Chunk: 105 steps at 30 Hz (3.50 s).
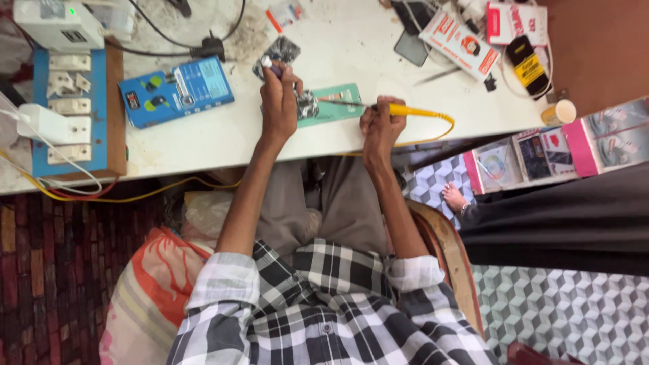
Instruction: The person solders a green circuit board using a soldering iron and solder wire. They repeatedly apply solder to various points on the board while holding it steady with their other hand.
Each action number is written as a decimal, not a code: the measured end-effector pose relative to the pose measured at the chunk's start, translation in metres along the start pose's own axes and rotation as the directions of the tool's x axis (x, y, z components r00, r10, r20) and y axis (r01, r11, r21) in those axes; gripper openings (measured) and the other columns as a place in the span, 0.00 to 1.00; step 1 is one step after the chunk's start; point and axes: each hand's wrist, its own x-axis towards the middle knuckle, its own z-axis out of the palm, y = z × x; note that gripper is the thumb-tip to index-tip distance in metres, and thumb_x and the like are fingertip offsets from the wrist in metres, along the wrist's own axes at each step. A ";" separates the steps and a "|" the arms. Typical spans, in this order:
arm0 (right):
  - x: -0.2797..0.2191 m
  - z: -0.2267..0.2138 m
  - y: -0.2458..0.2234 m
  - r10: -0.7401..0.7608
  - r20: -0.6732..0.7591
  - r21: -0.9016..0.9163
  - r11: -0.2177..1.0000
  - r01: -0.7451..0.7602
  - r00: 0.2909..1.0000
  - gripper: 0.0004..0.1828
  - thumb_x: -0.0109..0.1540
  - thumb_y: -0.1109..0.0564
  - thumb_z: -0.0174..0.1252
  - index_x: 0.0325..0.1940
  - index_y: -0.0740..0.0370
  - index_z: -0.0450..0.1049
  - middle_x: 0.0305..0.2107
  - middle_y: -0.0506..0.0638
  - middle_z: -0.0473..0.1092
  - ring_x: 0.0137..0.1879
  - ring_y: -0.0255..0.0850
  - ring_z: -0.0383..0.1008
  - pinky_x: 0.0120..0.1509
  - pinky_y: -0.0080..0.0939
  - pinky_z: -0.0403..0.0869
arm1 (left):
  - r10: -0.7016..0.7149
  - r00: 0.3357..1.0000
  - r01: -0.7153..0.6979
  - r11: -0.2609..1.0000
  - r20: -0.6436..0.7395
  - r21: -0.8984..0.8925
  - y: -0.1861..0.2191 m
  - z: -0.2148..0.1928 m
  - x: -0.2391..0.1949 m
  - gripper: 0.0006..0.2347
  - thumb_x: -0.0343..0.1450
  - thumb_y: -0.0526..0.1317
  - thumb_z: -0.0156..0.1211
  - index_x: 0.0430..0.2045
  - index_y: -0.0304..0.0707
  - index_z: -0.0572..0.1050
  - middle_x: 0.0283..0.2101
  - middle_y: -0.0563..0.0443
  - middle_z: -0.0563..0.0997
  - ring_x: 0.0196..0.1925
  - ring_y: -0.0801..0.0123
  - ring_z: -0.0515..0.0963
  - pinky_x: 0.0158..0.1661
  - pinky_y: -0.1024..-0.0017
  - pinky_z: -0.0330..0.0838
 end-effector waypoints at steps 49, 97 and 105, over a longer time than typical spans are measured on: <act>-0.020 0.006 0.002 -0.131 0.116 -0.273 0.949 0.159 0.985 0.11 0.71 0.60 0.56 0.49 0.61 0.58 0.21 0.54 0.71 0.24 0.41 0.76 0.27 0.34 0.68 | -0.184 0.983 0.184 0.982 0.016 -0.029 0.024 -0.002 -0.001 0.08 0.81 0.40 0.42 0.41 0.33 0.59 0.23 0.46 0.72 0.24 0.64 0.72 0.31 0.65 0.67; -0.043 0.082 -0.058 -0.265 0.345 -0.797 0.424 0.430 0.900 0.16 0.70 0.50 0.61 0.42 0.61 0.63 0.18 0.47 0.65 0.21 0.37 0.65 0.27 0.39 0.64 | -0.180 0.982 0.180 0.984 0.050 0.007 0.028 -0.003 0.003 0.09 0.82 0.42 0.42 0.41 0.32 0.60 0.23 0.48 0.71 0.24 0.65 0.71 0.32 0.66 0.67; -0.039 0.037 -0.047 0.051 -0.077 -0.208 0.976 -0.066 0.996 0.21 0.73 0.41 0.40 0.37 0.60 0.62 0.27 0.48 0.65 0.27 0.34 0.64 0.32 0.37 0.68 | -0.175 0.984 0.176 0.984 0.015 -0.023 0.021 0.001 0.002 0.08 0.82 0.41 0.43 0.40 0.34 0.60 0.23 0.47 0.72 0.25 0.67 0.72 0.32 0.66 0.68</act>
